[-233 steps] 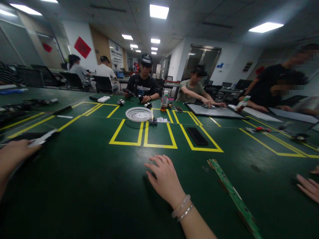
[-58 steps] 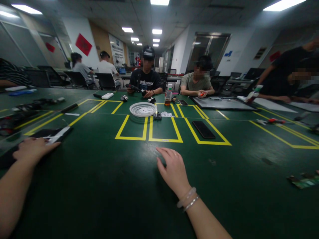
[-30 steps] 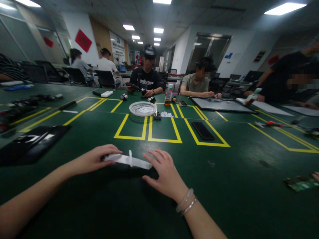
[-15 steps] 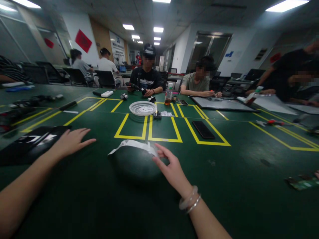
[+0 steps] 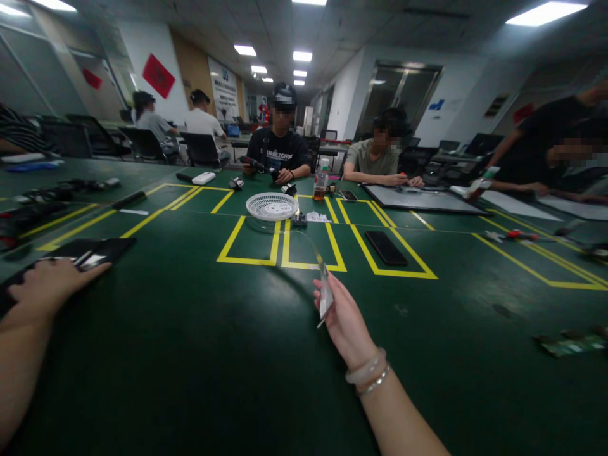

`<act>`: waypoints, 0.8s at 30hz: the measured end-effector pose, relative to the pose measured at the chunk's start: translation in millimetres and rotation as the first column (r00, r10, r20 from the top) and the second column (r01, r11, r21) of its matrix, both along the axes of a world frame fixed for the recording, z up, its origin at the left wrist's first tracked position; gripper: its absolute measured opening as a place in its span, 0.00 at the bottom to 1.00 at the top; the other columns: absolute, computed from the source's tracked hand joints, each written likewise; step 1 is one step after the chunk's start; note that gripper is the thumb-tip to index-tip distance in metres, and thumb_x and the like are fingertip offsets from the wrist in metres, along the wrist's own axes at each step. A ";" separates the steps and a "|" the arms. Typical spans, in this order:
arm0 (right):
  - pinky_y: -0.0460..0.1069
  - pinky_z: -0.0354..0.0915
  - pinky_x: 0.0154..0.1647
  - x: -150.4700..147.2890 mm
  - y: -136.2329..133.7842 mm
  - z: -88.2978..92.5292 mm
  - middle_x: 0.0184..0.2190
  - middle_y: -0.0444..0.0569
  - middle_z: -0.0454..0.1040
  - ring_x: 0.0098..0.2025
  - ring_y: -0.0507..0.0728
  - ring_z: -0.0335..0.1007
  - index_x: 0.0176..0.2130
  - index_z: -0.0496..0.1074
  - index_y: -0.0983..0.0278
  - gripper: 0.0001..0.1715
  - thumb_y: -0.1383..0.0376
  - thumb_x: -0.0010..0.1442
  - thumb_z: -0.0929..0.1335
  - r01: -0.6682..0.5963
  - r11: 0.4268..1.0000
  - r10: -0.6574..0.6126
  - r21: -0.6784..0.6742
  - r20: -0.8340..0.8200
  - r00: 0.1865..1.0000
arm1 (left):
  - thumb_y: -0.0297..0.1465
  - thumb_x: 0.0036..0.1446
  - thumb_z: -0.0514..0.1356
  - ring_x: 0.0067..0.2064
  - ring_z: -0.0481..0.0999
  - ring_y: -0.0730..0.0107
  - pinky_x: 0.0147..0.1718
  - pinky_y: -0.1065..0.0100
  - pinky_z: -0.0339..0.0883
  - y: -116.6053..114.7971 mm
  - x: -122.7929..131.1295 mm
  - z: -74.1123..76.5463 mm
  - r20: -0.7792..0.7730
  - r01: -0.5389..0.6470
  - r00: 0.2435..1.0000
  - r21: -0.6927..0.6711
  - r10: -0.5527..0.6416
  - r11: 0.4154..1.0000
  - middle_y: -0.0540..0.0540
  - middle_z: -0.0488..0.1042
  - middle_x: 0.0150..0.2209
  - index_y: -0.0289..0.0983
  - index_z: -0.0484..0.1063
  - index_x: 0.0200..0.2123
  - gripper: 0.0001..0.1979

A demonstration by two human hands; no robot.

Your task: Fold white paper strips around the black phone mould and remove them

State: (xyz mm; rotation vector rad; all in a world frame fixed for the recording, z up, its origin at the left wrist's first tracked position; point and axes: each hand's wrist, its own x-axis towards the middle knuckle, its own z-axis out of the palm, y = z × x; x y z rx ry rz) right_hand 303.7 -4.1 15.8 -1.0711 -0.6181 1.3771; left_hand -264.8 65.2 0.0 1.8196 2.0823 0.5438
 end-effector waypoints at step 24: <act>0.47 0.78 0.33 -2.9 1.9 7.8 0.39 0.46 0.81 0.31 0.51 0.79 0.52 0.70 0.58 0.17 0.70 0.64 0.67 0.040 0.998 -0.028 0.056 -0.207 0.978 | 0.50 0.49 0.68 0.61 0.65 0.44 0.65 0.39 0.38 -24.7 212.2 22.4 -0.325 0.631 0.767 0.231 -0.553 0.740 0.40 0.68 0.59 0.39 0.66 0.59 0.37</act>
